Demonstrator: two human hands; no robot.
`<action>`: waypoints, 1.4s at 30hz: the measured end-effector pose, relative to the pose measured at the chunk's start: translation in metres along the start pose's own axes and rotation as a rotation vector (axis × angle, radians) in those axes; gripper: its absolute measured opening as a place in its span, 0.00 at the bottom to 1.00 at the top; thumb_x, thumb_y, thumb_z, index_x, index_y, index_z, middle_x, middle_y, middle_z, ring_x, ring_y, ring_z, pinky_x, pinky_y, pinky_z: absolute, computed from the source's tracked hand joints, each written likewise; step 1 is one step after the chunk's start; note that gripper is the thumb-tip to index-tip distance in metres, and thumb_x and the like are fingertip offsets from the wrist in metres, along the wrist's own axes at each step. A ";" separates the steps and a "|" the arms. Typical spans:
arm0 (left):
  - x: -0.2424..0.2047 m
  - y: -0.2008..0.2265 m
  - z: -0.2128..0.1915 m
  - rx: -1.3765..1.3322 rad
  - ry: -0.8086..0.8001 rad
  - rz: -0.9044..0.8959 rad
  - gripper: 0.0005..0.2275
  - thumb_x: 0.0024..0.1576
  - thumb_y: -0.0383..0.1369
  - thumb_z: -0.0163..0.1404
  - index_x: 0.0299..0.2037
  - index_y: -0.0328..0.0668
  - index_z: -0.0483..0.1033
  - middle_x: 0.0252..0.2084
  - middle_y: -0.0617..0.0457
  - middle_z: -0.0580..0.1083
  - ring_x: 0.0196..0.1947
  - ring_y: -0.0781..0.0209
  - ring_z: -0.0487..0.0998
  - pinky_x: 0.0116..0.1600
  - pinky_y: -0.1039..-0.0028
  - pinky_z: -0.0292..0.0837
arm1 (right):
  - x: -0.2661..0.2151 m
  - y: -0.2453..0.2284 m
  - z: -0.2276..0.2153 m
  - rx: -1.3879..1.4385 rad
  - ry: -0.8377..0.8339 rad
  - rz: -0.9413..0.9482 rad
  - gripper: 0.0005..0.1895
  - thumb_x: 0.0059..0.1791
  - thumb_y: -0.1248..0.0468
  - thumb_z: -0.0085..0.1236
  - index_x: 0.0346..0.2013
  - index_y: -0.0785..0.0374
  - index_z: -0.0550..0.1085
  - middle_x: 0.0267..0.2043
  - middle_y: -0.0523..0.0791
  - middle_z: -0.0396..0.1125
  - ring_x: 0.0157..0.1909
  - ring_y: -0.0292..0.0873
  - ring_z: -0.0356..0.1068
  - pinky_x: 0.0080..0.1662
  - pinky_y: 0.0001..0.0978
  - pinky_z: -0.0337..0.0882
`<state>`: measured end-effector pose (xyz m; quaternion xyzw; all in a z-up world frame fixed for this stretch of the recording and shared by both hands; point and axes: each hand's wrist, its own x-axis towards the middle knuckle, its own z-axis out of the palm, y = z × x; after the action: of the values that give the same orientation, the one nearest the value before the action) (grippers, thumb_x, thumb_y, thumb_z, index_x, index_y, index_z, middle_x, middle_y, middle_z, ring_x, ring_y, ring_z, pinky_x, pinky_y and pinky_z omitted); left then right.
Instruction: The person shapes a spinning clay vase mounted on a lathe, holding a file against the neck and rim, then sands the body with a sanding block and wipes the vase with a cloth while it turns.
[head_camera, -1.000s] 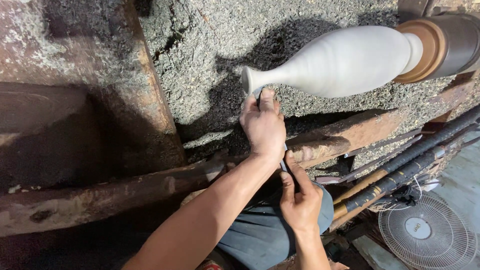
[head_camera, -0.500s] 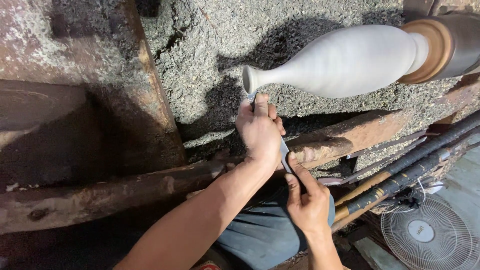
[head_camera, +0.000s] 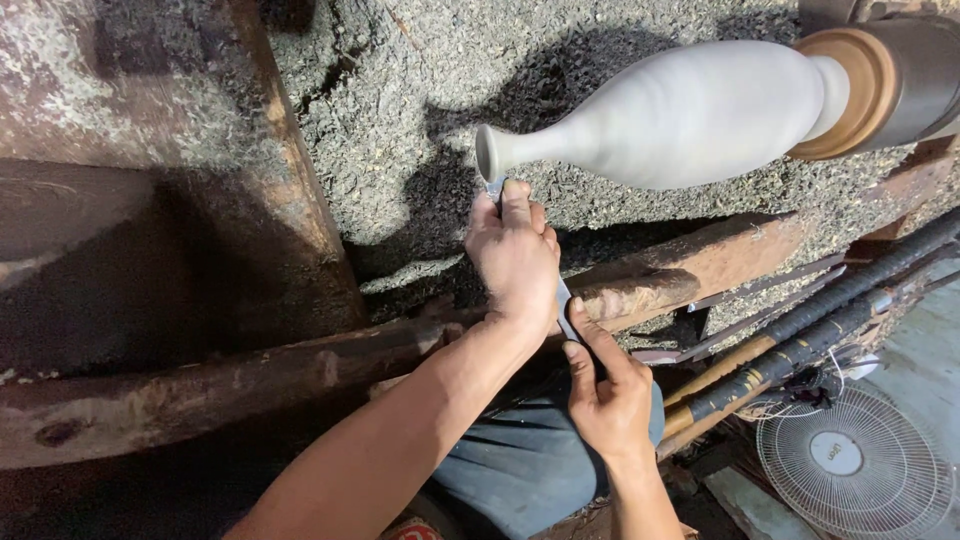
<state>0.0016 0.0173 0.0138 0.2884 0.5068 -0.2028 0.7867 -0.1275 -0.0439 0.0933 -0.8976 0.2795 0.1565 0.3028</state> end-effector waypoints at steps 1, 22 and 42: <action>0.001 -0.002 -0.001 -0.013 -0.012 0.017 0.07 0.68 0.34 0.43 0.41 0.42 0.68 0.23 0.62 0.61 0.18 0.74 0.57 0.21 0.81 0.53 | 0.000 0.002 0.001 0.011 0.009 -0.047 0.19 0.50 0.69 0.60 0.56 0.61 0.77 0.46 0.52 0.78 0.22 0.33 0.71 0.31 0.25 0.71; 0.005 -0.010 -0.001 -0.032 -0.054 0.098 0.05 0.68 0.33 0.45 0.41 0.43 0.69 0.26 0.63 0.62 0.23 0.76 0.59 0.25 0.81 0.54 | 0.000 0.009 0.004 0.083 0.013 -0.119 0.18 0.51 0.70 0.59 0.57 0.67 0.76 0.55 0.53 0.75 0.56 0.45 0.77 0.57 0.32 0.72; 0.006 -0.014 0.002 0.027 -0.034 0.140 0.07 0.66 0.34 0.48 0.40 0.40 0.71 0.24 0.63 0.64 0.21 0.75 0.60 0.25 0.81 0.55 | -0.001 0.010 0.006 0.114 0.019 -0.068 0.19 0.51 0.69 0.60 0.57 0.67 0.76 0.56 0.53 0.75 0.59 0.44 0.76 0.60 0.33 0.70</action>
<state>-0.0034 0.0050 0.0050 0.3300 0.4692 -0.1590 0.8035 -0.1352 -0.0461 0.0841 -0.8894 0.2602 0.1213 0.3557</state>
